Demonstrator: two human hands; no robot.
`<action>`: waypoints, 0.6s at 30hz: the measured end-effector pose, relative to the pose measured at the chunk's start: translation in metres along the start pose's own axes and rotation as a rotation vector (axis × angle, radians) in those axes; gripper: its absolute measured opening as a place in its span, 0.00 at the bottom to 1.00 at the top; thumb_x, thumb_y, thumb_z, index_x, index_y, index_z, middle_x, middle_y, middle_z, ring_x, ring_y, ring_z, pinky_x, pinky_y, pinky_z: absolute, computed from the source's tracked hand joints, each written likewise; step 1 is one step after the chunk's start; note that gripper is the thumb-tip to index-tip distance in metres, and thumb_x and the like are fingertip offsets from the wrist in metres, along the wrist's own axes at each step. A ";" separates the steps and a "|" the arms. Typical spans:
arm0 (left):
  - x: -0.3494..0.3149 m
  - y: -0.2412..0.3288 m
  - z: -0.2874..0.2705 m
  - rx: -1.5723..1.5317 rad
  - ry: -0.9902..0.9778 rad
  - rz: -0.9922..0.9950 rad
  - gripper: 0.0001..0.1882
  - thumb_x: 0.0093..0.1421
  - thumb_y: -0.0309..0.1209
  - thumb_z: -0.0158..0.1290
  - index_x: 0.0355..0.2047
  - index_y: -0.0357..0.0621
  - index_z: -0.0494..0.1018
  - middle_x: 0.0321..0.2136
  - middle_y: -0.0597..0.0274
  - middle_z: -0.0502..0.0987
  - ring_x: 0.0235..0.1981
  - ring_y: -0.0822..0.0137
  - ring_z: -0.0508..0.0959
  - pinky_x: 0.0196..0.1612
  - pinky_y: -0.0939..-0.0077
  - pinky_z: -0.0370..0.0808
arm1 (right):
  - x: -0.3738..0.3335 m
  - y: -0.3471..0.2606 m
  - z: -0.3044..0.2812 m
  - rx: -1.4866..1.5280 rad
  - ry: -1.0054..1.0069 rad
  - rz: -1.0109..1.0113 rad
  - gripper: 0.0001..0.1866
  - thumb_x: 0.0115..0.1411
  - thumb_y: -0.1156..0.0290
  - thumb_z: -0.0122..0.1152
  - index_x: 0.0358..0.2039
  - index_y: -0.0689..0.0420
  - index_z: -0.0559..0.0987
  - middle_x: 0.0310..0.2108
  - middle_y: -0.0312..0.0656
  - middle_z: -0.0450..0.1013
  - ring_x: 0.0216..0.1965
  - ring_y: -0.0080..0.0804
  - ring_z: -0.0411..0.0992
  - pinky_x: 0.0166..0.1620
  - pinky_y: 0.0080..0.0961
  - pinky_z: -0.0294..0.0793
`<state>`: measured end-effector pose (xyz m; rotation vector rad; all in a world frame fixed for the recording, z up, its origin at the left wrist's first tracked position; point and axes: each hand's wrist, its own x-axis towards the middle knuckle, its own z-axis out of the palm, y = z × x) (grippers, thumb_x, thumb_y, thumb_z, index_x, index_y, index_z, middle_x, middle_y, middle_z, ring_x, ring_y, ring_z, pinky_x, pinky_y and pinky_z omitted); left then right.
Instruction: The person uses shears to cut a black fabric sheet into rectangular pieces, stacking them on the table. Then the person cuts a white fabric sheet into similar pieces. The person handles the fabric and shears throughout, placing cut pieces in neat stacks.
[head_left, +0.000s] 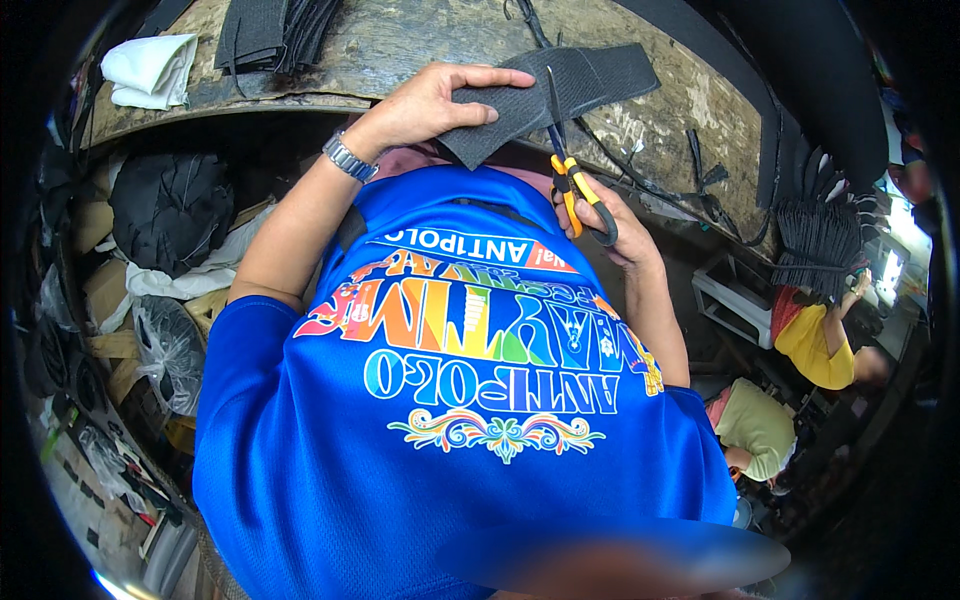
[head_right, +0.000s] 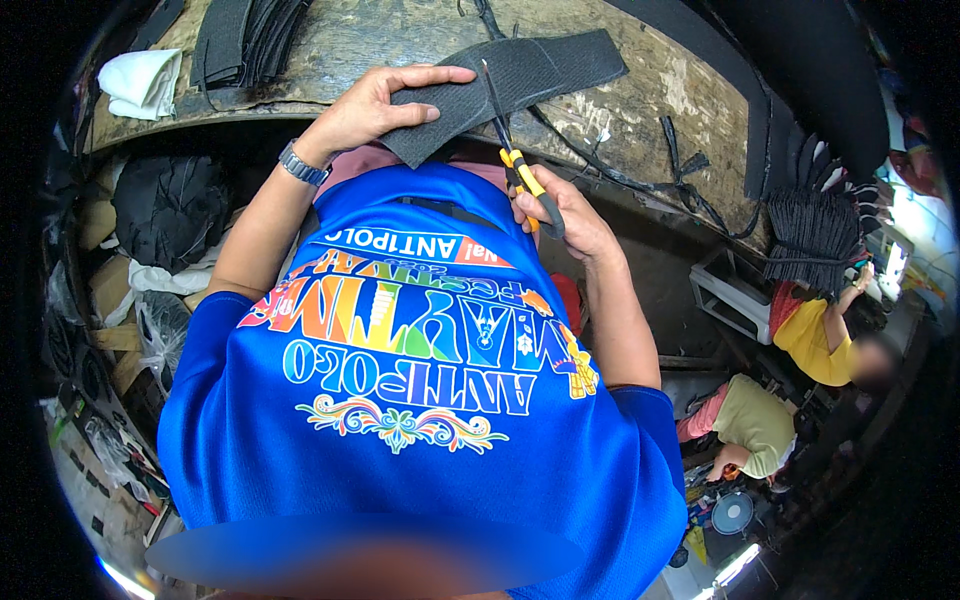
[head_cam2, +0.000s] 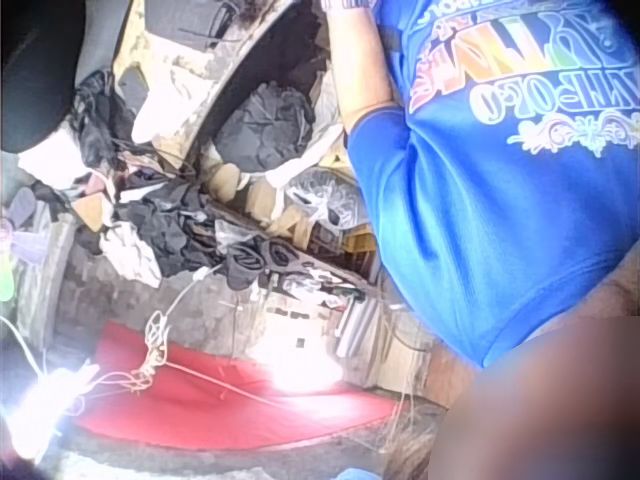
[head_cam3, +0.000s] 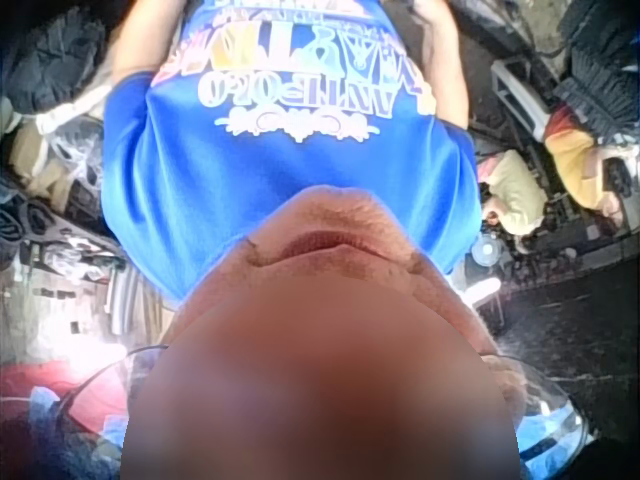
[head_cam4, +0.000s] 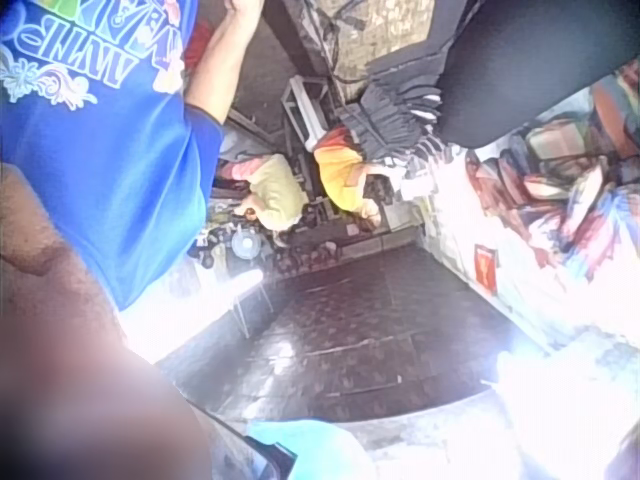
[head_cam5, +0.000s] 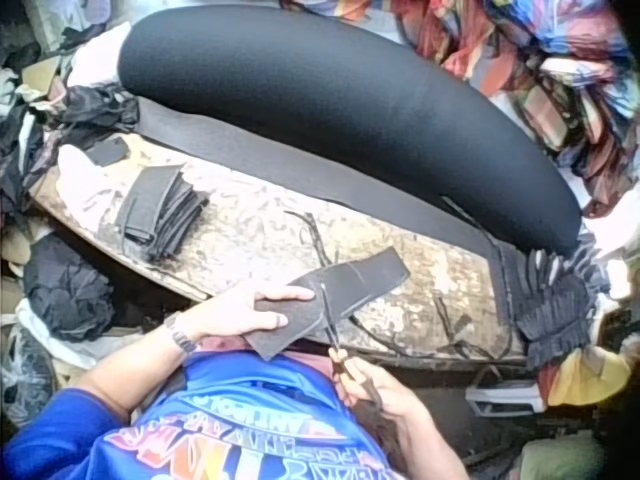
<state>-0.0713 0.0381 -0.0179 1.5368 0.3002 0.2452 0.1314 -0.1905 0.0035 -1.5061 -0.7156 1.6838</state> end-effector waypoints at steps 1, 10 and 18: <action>0.000 0.000 0.000 0.002 -0.006 -0.005 0.26 0.59 0.23 0.54 0.59 0.47 0.72 0.54 0.61 0.75 0.54 0.68 0.74 0.59 0.75 0.68 | 0.001 0.001 0.001 0.001 0.009 -0.009 0.34 0.53 0.42 0.66 0.47 0.60 0.73 0.29 0.35 0.71 0.29 0.20 0.69 0.34 0.17 0.67; -0.002 0.001 -0.001 0.132 0.013 0.073 0.26 0.58 0.21 0.54 0.59 0.48 0.72 0.53 0.60 0.75 0.53 0.68 0.74 0.58 0.76 0.69 | -0.002 0.008 0.009 0.133 0.120 0.013 0.14 0.59 0.61 0.67 0.36 0.54 0.74 0.19 0.29 0.69 0.18 0.13 0.65 0.22 0.10 0.62; -0.002 -0.001 0.001 0.082 -0.010 0.038 0.26 0.58 0.22 0.54 0.59 0.49 0.72 0.52 0.60 0.76 0.52 0.68 0.76 0.56 0.75 0.71 | -0.006 0.008 0.011 0.129 0.178 0.039 0.11 0.57 0.66 0.69 0.34 0.56 0.76 0.18 0.29 0.70 0.17 0.13 0.67 0.20 0.10 0.64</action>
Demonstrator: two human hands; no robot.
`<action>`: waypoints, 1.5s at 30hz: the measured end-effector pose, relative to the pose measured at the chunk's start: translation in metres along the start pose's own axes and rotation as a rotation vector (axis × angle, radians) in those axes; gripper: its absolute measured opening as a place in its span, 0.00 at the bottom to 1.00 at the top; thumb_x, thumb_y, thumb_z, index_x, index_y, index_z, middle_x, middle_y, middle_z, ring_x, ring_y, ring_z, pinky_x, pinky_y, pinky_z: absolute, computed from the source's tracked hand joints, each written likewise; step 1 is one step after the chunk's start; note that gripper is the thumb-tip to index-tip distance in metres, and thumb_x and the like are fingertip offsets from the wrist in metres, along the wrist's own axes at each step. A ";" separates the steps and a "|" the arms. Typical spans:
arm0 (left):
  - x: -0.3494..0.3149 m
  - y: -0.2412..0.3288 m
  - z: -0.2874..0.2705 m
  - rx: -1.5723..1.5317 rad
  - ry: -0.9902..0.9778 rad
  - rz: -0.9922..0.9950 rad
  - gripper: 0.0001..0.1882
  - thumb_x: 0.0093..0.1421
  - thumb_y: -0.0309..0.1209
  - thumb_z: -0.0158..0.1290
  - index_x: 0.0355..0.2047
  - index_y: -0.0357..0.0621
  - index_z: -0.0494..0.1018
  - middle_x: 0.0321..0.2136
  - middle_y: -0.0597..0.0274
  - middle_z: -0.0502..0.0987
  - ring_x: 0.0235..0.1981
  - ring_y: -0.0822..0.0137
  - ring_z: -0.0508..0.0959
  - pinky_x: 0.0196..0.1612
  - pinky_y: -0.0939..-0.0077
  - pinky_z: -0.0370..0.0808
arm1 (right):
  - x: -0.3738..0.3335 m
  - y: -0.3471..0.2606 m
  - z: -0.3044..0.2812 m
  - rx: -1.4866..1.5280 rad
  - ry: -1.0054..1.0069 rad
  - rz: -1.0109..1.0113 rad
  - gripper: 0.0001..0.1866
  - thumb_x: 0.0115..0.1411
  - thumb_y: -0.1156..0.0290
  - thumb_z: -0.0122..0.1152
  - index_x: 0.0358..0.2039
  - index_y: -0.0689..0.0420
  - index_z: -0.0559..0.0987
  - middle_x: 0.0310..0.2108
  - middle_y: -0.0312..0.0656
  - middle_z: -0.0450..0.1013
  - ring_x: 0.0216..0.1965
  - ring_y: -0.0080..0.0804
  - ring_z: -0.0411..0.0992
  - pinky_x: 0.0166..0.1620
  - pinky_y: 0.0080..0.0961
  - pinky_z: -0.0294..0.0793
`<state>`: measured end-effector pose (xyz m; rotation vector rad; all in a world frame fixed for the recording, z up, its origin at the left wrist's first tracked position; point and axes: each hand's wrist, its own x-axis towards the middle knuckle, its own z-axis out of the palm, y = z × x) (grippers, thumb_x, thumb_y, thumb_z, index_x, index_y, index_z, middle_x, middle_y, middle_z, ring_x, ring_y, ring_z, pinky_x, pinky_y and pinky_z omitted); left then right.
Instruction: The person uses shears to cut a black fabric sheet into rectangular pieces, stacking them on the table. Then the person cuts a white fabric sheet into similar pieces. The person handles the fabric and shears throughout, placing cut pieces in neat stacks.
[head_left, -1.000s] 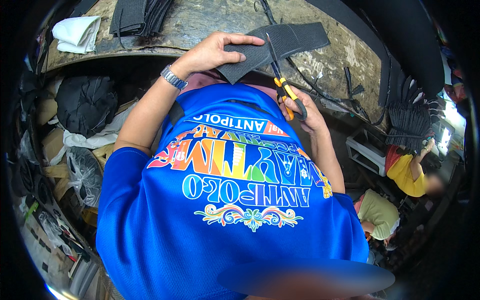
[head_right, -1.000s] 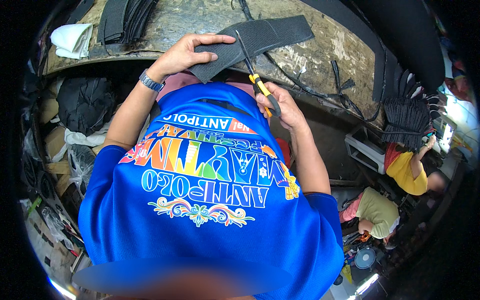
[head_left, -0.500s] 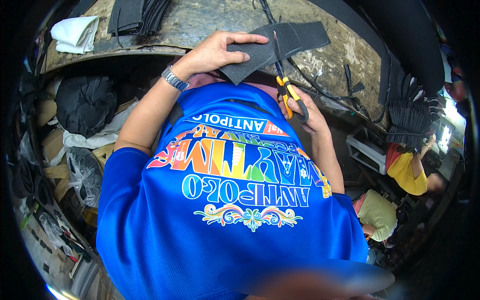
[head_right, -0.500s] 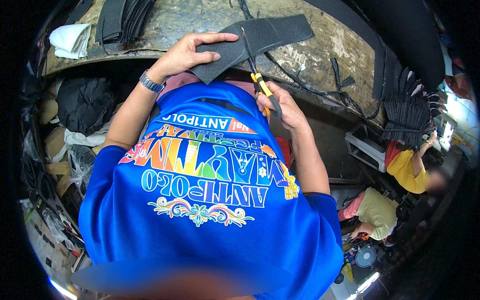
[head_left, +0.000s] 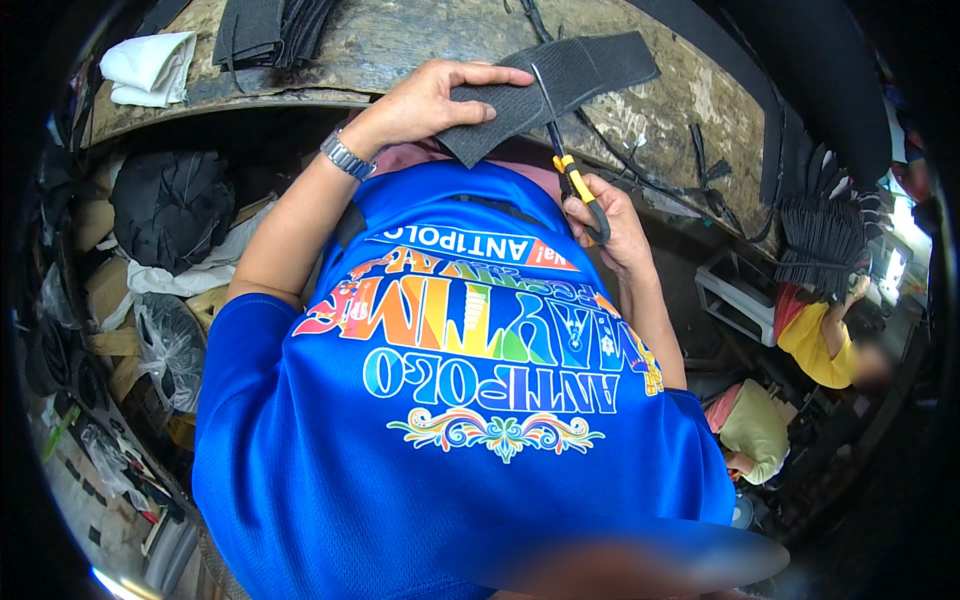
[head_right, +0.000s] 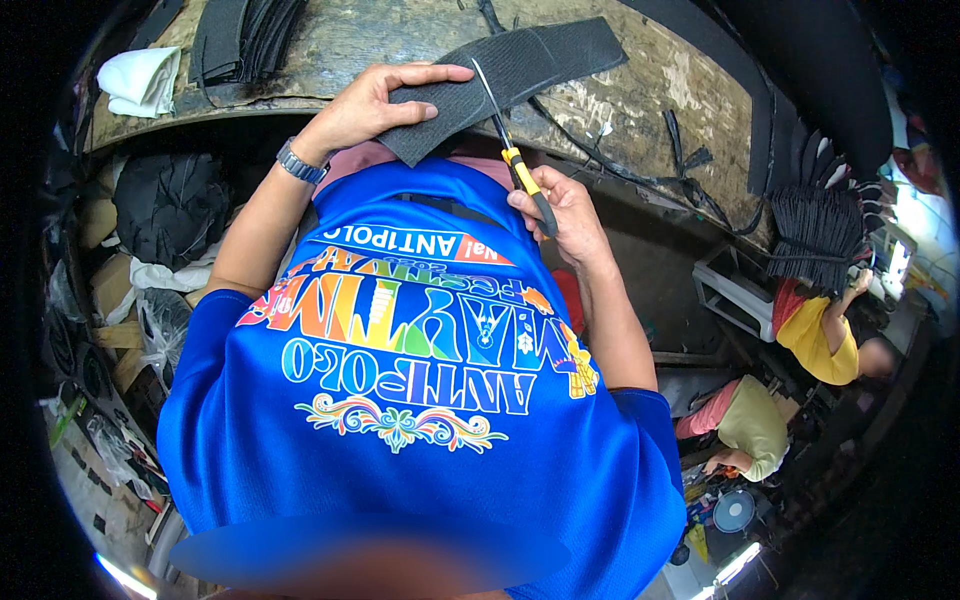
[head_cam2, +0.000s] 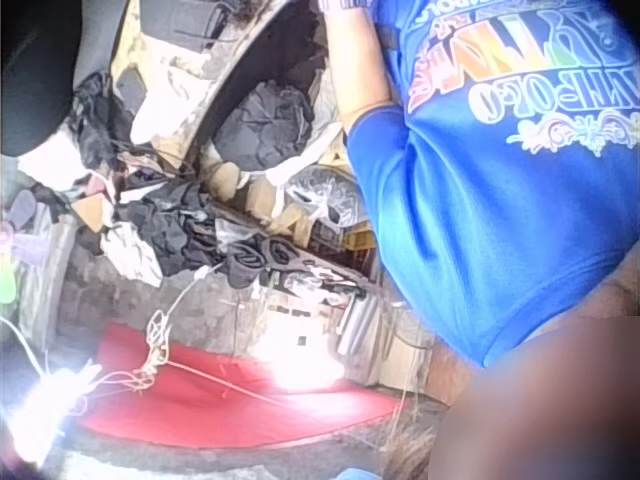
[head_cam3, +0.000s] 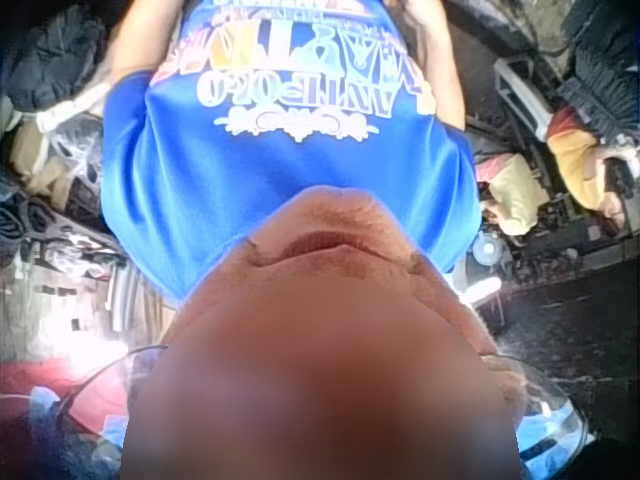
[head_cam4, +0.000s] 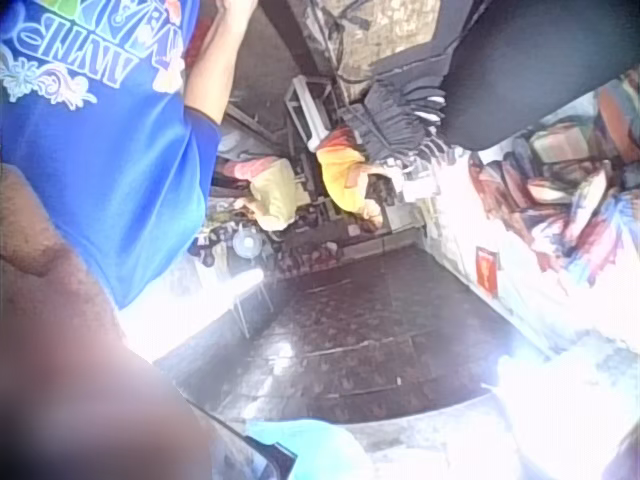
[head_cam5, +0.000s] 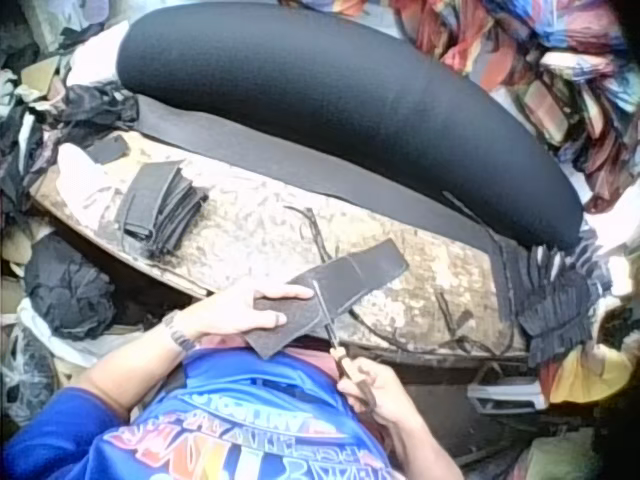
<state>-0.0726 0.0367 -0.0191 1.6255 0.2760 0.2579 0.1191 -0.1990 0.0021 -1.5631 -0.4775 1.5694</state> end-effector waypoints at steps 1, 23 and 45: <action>0.000 0.000 0.000 0.009 0.000 0.001 0.26 0.58 0.22 0.54 0.59 0.49 0.72 0.52 0.60 0.77 0.51 0.68 0.76 0.56 0.75 0.71 | -0.001 -0.001 0.000 -0.002 -0.001 0.007 0.11 0.57 0.66 0.69 0.34 0.56 0.76 0.18 0.29 0.70 0.17 0.13 0.67 0.20 0.10 0.64; 0.033 0.003 0.040 -0.429 0.461 0.073 0.44 0.53 0.16 0.62 0.67 0.46 0.52 0.50 0.53 0.72 0.51 0.64 0.75 0.53 0.72 0.76 | 0.038 -0.022 0.042 0.365 0.137 -0.321 0.18 0.54 0.76 0.69 0.43 0.61 0.71 0.29 0.40 0.74 0.29 0.27 0.75 0.34 0.22 0.75; 0.010 0.030 -0.019 0.139 -0.149 -0.005 0.20 0.54 0.25 0.63 0.49 0.42 0.78 0.48 0.58 0.78 0.49 0.67 0.76 0.55 0.73 0.72 | 0.060 -0.038 0.028 0.336 0.237 -0.540 0.16 0.48 0.78 0.70 0.36 0.59 0.73 0.27 0.36 0.73 0.25 0.24 0.72 0.31 0.20 0.73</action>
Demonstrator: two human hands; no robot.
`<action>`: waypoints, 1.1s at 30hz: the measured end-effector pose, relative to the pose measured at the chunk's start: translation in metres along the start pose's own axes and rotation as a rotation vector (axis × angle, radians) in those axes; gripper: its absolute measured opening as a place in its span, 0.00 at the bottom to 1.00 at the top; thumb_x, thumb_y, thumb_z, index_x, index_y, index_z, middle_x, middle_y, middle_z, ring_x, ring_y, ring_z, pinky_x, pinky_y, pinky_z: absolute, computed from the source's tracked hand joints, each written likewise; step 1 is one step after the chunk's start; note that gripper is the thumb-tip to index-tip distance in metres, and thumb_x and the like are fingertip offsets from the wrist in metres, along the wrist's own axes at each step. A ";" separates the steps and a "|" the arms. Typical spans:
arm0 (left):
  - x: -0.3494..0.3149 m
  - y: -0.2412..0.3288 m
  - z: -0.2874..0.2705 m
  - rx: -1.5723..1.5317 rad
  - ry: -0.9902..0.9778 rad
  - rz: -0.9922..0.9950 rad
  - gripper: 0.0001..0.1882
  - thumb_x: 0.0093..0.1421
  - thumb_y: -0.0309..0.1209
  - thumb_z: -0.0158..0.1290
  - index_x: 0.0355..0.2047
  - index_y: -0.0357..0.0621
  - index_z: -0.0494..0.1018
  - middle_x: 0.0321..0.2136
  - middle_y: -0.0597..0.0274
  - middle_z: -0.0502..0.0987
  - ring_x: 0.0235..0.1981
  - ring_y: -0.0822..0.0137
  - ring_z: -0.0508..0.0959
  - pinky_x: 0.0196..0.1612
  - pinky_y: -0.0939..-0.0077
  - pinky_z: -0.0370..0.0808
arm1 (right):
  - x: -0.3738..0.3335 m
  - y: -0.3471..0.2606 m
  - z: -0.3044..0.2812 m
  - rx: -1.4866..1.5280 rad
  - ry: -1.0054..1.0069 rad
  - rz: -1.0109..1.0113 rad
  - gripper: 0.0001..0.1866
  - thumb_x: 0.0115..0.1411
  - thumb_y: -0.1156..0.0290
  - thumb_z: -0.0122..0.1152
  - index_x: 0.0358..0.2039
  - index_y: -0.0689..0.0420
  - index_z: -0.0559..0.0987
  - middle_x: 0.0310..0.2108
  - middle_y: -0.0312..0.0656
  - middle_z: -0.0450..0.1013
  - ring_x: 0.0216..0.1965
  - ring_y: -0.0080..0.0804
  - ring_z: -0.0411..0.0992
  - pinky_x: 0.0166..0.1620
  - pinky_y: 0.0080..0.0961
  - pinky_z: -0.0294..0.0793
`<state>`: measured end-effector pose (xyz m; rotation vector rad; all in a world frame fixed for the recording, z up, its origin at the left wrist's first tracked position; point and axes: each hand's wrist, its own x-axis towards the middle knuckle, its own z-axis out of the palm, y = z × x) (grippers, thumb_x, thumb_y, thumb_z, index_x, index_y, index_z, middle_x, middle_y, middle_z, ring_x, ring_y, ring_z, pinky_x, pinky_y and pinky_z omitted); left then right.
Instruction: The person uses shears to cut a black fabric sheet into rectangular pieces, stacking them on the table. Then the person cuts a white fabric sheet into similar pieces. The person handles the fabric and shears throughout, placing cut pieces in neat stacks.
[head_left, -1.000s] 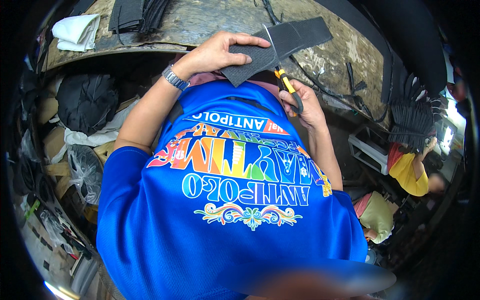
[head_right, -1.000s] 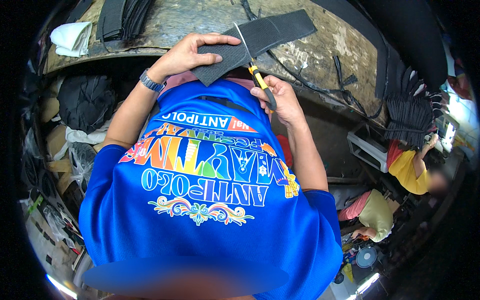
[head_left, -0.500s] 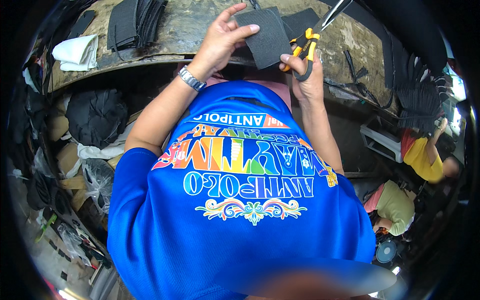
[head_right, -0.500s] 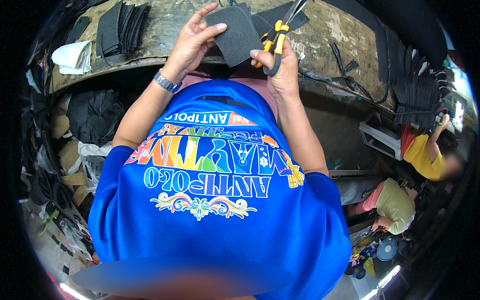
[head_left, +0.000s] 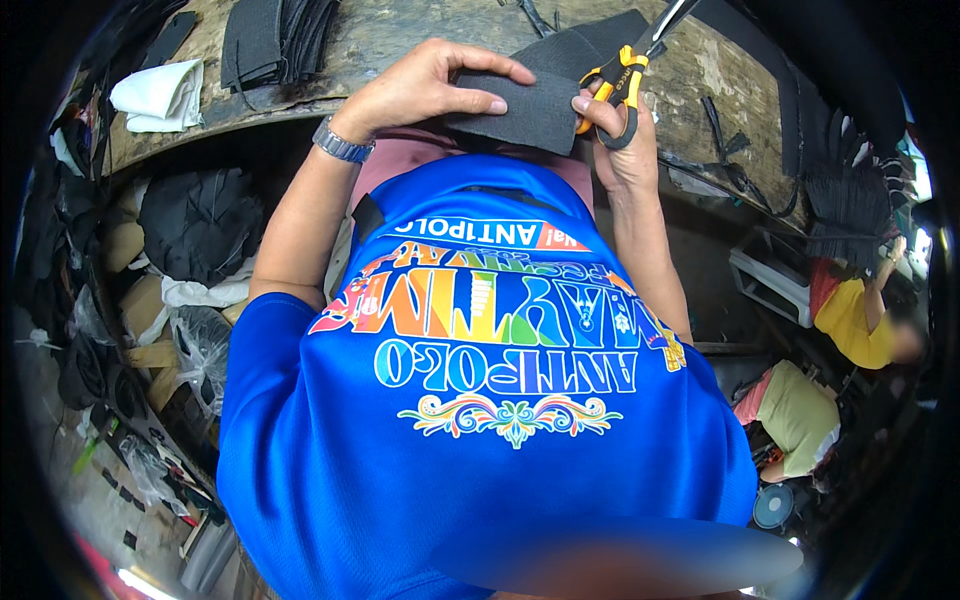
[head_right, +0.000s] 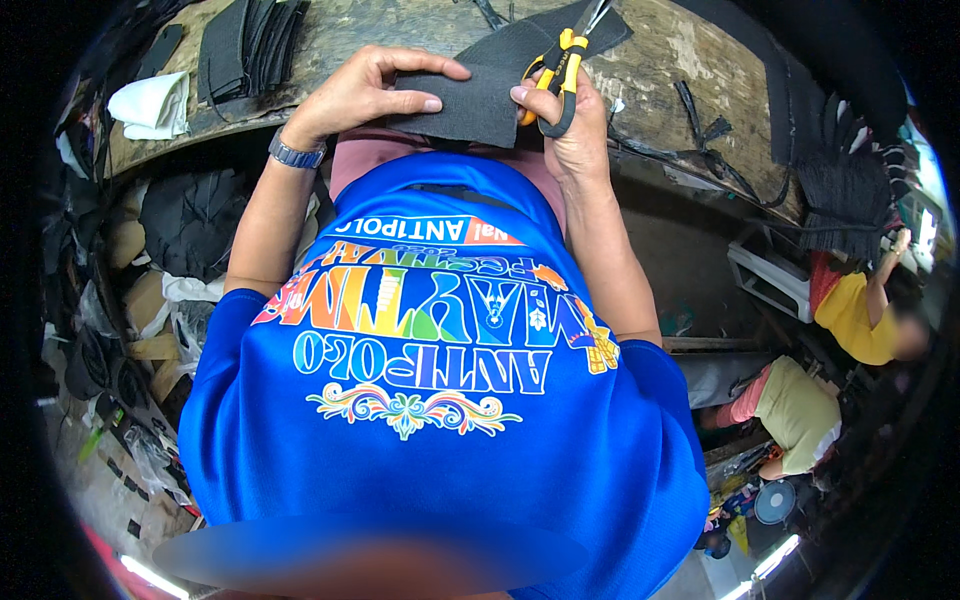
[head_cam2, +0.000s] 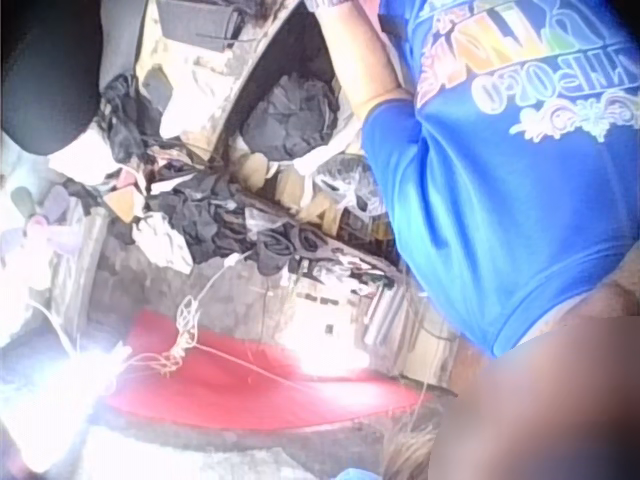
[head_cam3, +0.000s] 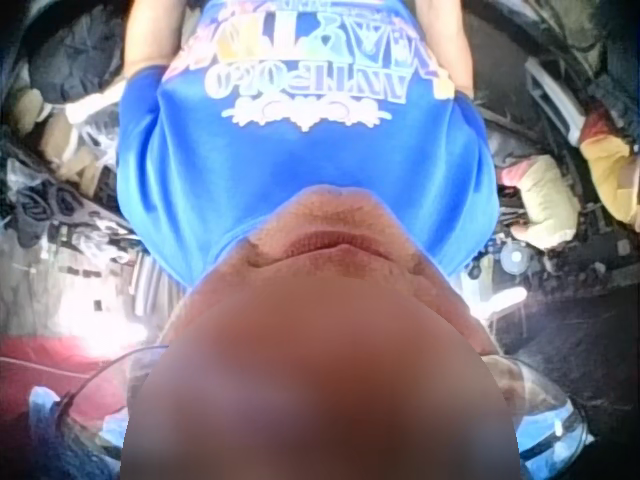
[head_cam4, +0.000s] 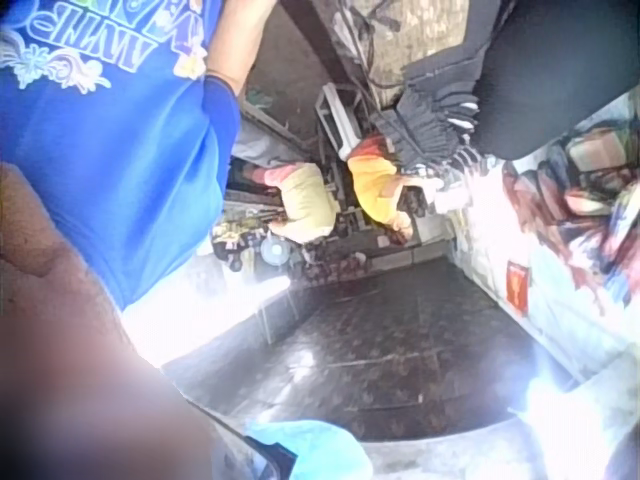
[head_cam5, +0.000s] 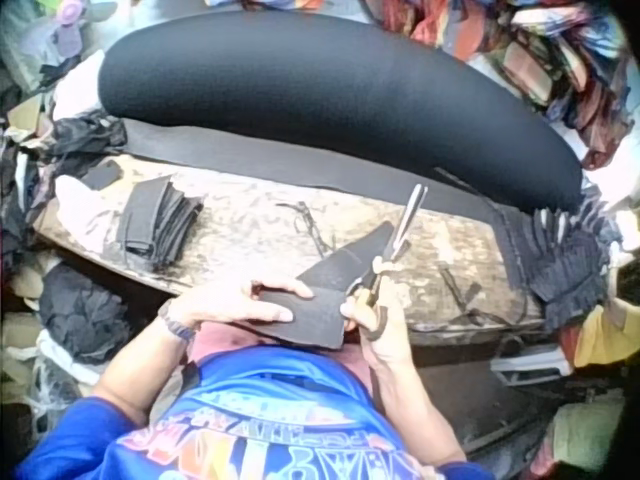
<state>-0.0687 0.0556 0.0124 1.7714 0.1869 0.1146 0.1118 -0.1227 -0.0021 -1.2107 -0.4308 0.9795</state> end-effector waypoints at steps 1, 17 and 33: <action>-0.001 0.001 -0.001 -0.003 -0.010 -0.027 0.19 0.54 0.25 0.63 0.48 0.42 0.79 0.47 0.59 0.79 0.48 0.67 0.77 0.54 0.73 0.72 | 0.000 -0.001 0.001 -0.005 -0.005 0.001 0.16 0.48 0.78 0.70 0.36 0.59 0.74 0.27 0.36 0.73 0.25 0.24 0.72 0.31 0.20 0.73; 0.020 0.008 0.007 -0.360 0.343 0.043 0.19 0.58 0.19 0.58 0.52 0.37 0.74 0.48 0.61 0.76 0.50 0.73 0.75 0.53 0.78 0.74 | -0.005 -0.012 -0.006 -0.049 -0.164 0.085 0.24 0.66 0.50 0.54 0.43 0.62 0.73 0.32 0.45 0.75 0.32 0.29 0.74 0.38 0.25 0.73; 0.022 0.003 0.026 -0.118 0.514 0.124 0.29 0.57 0.20 0.55 0.60 0.43 0.69 0.52 0.56 0.75 0.51 0.71 0.74 0.55 0.75 0.71 | -0.030 0.006 0.020 -0.046 -0.282 0.324 0.20 0.64 0.54 0.60 0.42 0.58 0.72 0.25 0.37 0.71 0.24 0.19 0.69 0.30 0.15 0.68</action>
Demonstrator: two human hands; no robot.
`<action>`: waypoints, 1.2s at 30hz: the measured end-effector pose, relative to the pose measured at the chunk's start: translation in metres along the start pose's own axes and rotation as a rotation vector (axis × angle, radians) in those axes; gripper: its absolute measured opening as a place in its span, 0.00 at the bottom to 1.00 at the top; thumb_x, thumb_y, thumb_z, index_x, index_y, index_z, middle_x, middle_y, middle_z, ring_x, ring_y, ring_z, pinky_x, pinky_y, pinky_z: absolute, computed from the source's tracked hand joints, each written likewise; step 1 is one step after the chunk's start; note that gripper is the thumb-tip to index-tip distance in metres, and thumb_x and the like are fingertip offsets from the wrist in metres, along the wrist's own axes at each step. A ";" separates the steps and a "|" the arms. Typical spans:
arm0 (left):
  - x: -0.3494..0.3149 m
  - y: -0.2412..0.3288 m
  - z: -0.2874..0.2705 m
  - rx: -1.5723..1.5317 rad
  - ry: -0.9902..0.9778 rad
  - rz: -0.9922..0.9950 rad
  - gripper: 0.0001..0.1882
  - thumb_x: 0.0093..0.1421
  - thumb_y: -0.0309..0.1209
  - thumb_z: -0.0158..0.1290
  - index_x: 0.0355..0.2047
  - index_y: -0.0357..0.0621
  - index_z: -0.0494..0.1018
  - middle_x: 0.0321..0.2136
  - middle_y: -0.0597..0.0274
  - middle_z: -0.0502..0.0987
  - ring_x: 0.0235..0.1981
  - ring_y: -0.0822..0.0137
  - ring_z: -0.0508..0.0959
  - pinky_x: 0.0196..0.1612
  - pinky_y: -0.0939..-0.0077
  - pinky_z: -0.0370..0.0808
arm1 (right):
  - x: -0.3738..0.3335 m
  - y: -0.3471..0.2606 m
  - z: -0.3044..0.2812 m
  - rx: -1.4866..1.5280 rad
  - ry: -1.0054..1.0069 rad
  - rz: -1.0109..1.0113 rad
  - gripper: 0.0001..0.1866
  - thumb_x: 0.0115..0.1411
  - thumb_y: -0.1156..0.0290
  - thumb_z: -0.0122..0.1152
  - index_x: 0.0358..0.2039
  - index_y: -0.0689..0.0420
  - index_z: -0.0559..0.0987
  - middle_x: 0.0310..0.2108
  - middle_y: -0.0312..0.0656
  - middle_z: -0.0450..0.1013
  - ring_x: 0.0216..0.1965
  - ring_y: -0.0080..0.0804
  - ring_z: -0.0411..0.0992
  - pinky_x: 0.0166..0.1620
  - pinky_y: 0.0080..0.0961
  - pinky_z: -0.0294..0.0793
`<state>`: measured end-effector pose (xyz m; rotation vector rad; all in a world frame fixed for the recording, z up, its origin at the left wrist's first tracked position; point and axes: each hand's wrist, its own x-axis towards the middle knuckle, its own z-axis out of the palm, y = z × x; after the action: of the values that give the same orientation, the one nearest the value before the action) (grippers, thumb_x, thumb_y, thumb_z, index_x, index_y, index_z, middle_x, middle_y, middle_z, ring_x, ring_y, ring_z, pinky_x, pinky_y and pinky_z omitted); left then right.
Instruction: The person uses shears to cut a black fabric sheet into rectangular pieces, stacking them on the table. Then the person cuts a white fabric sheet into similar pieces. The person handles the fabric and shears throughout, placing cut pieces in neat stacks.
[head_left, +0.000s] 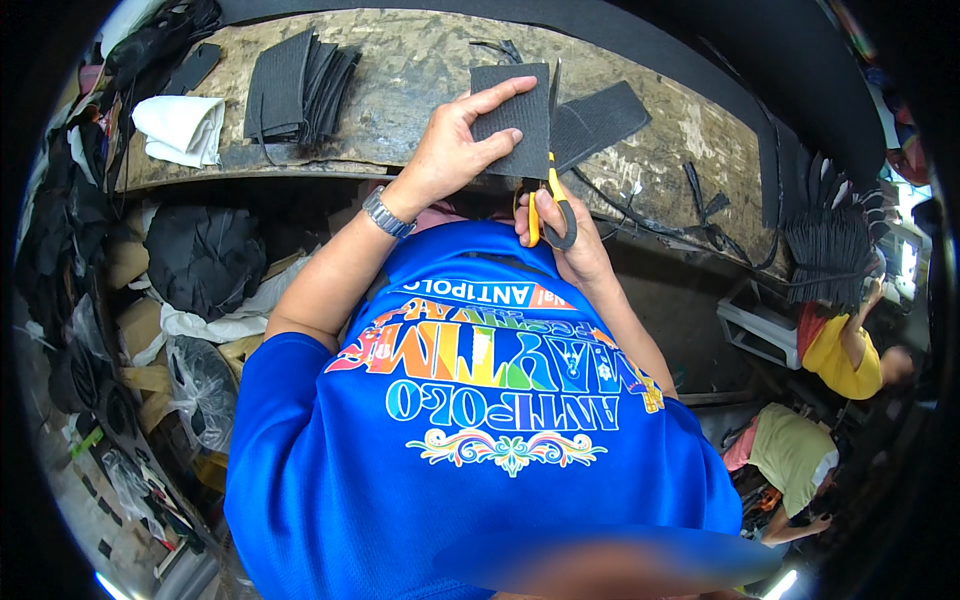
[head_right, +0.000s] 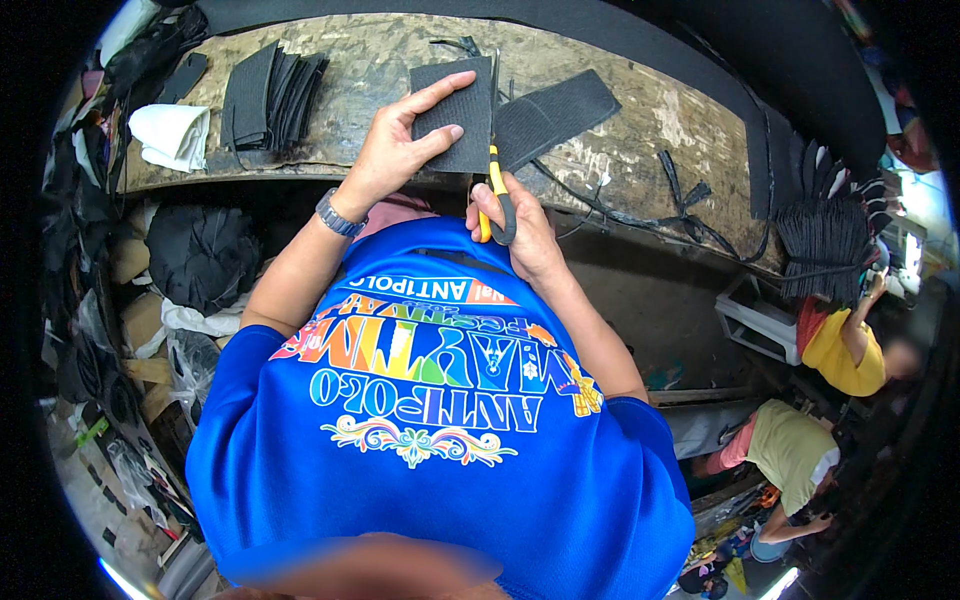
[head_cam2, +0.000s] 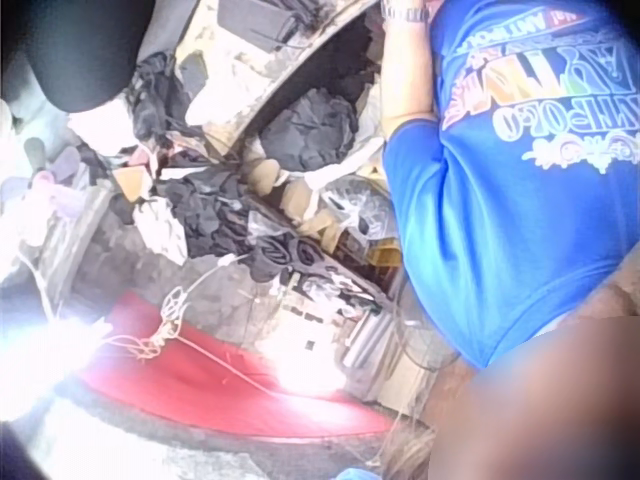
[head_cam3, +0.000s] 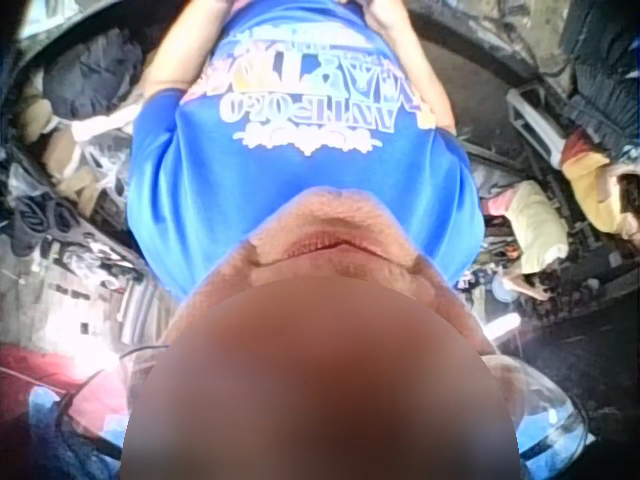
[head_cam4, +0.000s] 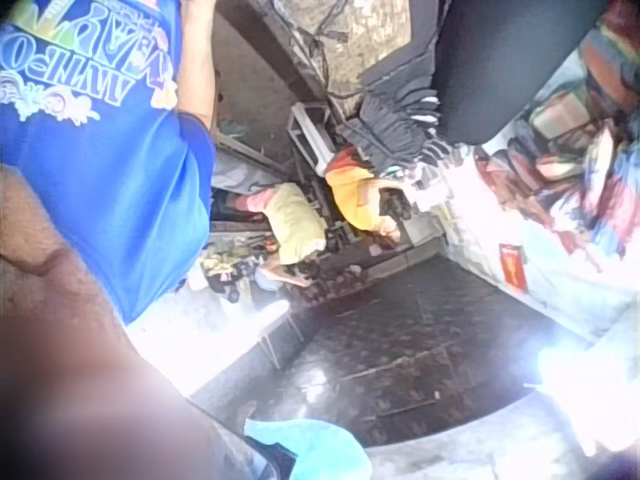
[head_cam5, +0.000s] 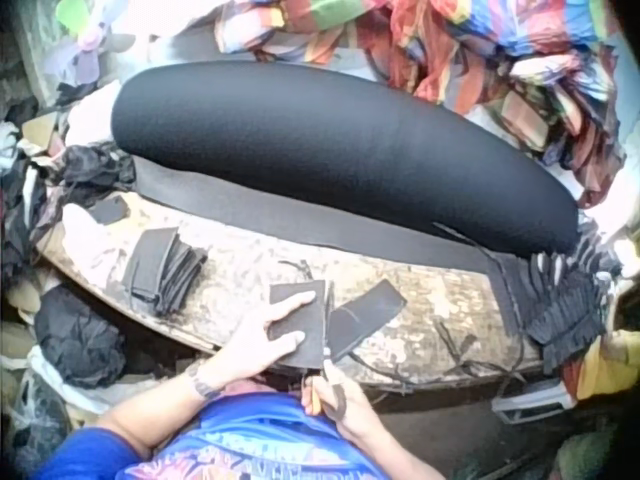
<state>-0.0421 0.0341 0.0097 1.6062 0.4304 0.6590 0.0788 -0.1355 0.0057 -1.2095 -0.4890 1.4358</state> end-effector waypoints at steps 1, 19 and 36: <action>-0.001 0.001 -0.001 -0.009 -0.019 -0.021 0.29 0.57 0.19 0.54 0.61 0.41 0.68 0.55 0.57 0.74 0.54 0.71 0.72 0.58 0.75 0.69 | 0.000 0.001 0.000 0.002 0.010 0.000 0.20 0.64 0.54 0.61 0.41 0.58 0.71 0.24 0.36 0.71 0.23 0.18 0.68 0.29 0.14 0.67; -0.004 0.005 -0.008 0.072 0.027 -0.011 0.23 0.61 0.24 0.54 0.58 0.41 0.71 0.51 0.58 0.76 0.53 0.70 0.73 0.59 0.74 0.67 | 0.001 0.003 0.006 0.047 0.114 0.049 0.14 0.62 0.62 0.65 0.36 0.59 0.73 0.19 0.33 0.69 0.17 0.17 0.65 0.21 0.14 0.63; -0.028 0.024 -0.217 0.982 0.375 0.003 0.22 0.58 0.29 0.61 0.54 0.51 0.76 0.49 0.57 0.78 0.48 0.62 0.77 0.54 0.73 0.72 | 0.002 0.000 0.003 0.040 0.145 0.023 0.11 0.63 0.64 0.63 0.36 0.57 0.73 0.20 0.35 0.70 0.17 0.18 0.66 0.23 0.14 0.65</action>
<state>-0.2045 0.1797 0.0398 2.3971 1.1538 0.8109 0.0767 -0.1330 0.0064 -1.2799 -0.3459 1.3592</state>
